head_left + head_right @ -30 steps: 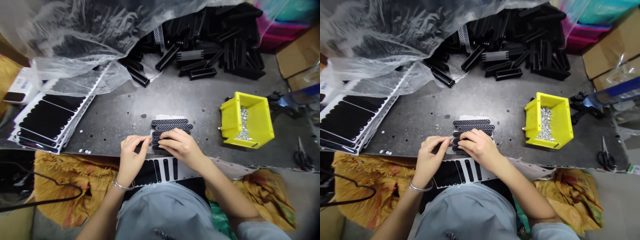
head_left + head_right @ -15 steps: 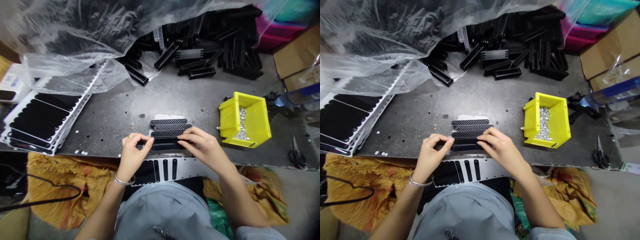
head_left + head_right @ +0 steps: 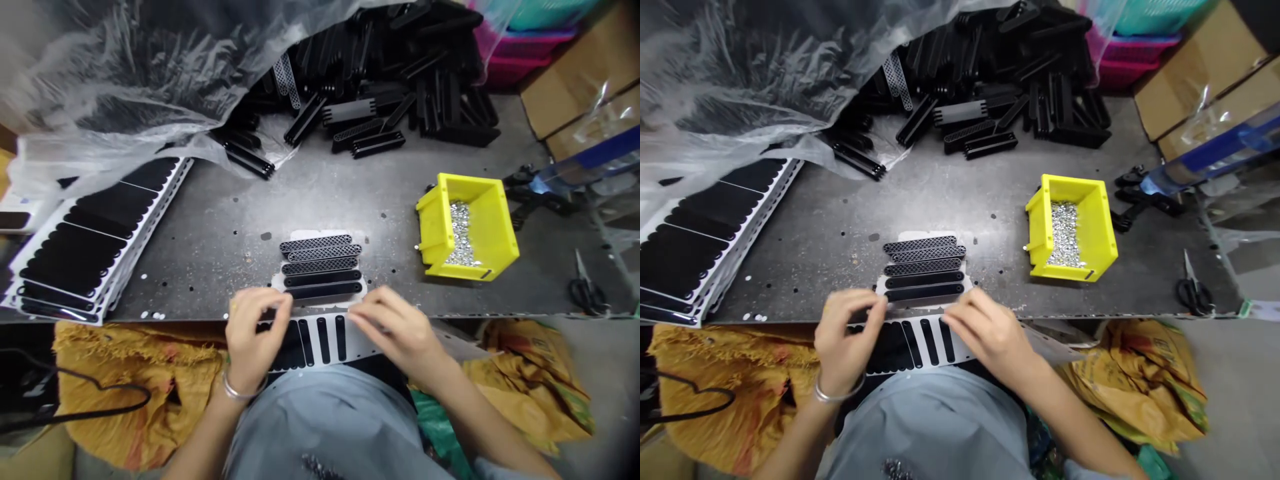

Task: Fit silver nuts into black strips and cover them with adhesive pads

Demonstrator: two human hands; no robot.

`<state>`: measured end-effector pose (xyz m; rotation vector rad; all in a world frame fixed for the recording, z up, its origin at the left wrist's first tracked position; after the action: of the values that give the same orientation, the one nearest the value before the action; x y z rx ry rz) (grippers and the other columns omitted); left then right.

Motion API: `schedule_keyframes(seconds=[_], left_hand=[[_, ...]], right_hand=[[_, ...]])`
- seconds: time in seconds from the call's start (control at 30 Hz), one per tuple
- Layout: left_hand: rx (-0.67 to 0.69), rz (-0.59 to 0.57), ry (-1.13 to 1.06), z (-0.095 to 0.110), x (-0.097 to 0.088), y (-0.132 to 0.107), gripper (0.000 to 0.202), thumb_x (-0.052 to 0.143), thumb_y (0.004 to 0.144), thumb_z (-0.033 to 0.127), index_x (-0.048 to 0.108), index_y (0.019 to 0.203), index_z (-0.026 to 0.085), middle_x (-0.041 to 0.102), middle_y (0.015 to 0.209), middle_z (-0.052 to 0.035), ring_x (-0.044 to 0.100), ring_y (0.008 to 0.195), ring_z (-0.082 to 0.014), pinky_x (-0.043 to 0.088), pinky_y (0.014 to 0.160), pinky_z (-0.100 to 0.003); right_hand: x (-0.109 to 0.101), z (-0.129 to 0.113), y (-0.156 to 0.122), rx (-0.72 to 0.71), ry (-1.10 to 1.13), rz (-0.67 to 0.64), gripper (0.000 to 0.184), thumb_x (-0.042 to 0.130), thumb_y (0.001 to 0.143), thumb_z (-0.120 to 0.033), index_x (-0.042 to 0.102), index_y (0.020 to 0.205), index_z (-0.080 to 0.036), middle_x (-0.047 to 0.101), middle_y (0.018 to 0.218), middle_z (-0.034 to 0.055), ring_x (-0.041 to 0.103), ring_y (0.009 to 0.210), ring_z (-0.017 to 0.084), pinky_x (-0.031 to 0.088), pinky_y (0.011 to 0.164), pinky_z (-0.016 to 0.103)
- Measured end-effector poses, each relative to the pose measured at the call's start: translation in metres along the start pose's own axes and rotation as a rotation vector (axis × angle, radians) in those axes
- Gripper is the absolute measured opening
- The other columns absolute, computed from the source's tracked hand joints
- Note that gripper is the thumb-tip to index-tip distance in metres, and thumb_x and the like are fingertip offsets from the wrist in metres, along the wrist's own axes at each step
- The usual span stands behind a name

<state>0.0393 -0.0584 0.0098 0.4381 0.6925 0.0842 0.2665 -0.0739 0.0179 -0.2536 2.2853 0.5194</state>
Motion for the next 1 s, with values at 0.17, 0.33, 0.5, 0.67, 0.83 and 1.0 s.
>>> schedule_keyframes(seconds=[0.17, 0.33, 0.5, 0.67, 0.83, 1.0], left_hand=[[0.282, -0.223, -0.112, 0.018, 0.042, -0.047, 0.026, 0.064, 0.094, 0.008, 0.068, 0.114, 0.024, 0.077, 0.102, -0.0051, 0.073, 0.098, -0.0192, 0.057, 0.09, -0.034], [0.397, -0.215, -0.102, 0.005, 0.058, -0.06, 0.03, 0.053, 0.098, 0.006, 0.067, 0.118, 0.024, 0.078, 0.104, -0.0065, 0.074, 0.099, -0.0195, 0.059, 0.089, -0.034], [0.38, -0.183, -0.107, 0.015, 0.037, -0.047, 0.029, 0.06, 0.095, 0.006, 0.068, 0.116, 0.025, 0.077, 0.105, -0.005, 0.072, 0.101, -0.0187, 0.056, 0.091, -0.033], [-0.125, -0.004, 0.086, -0.018, 0.0, 0.006, 0.014, 0.065, 0.098, 0.022, 0.072, 0.109, 0.027, 0.077, 0.103, -0.0032, 0.068, 0.105, -0.022, 0.046, 0.101, -0.041], [-0.318, -0.181, -0.013, -0.048, 0.007, 0.035, 0.017, 0.061, 0.1, 0.032, 0.077, 0.099, 0.028, 0.08, 0.093, -0.0004, 0.066, 0.102, -0.0229, 0.042, 0.104, -0.043], [-0.372, -0.197, -0.116, -0.053, 0.014, 0.04, 0.017, 0.064, 0.095, 0.033, 0.077, 0.085, 0.028, 0.079, 0.084, 0.0004, 0.068, 0.094, -0.022, 0.046, 0.097, -0.04]], right_hand=[[0.028, -0.001, -0.032, -0.077, -0.067, -0.004, 0.025, 0.053, 0.103, -0.014, 0.072, 0.118, -0.015, 0.07, 0.099, 0.0119, 0.068, 0.083, 0.019, 0.06, 0.07, 0.032], [0.01, 0.017, -0.031, 0.107, 0.594, -0.088, 0.008, 0.067, 0.098, -0.026, 0.074, 0.099, -0.024, 0.066, 0.101, 0.0057, 0.071, 0.092, 0.018, 0.063, 0.081, 0.036], [-0.012, 0.014, 0.009, 0.209, 0.629, 0.04, 0.021, 0.066, 0.099, -0.029, 0.065, 0.119, -0.026, 0.059, 0.107, 0.0041, 0.066, 0.079, 0.013, 0.06, 0.068, 0.028], [0.023, -0.007, 0.068, -0.112, 0.017, -0.011, 0.035, 0.055, 0.105, -0.022, 0.062, 0.139, -0.021, 0.069, 0.113, 0.0103, 0.066, 0.1, 0.02, 0.057, 0.088, 0.036], [0.047, -0.007, 0.092, -0.257, 0.037, -0.099, 0.018, 0.06, 0.104, -0.027, 0.076, 0.1, -0.021, 0.074, 0.103, 0.0073, 0.065, 0.092, 0.018, 0.055, 0.084, 0.036], [0.047, -0.005, 0.098, -0.239, 0.075, -0.131, 0.018, 0.06, 0.103, -0.025, 0.077, 0.101, -0.02, 0.073, 0.103, 0.0079, 0.061, 0.092, 0.019, 0.054, 0.083, 0.036]])
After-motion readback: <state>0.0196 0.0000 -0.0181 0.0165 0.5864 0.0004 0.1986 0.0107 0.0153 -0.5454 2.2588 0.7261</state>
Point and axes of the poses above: each hand's wrist, its own y-axis towards the middle knuckle, its own x-axis out of the palm, z = x × y, the point moved 6 cm from there along y, towards the middle knuckle
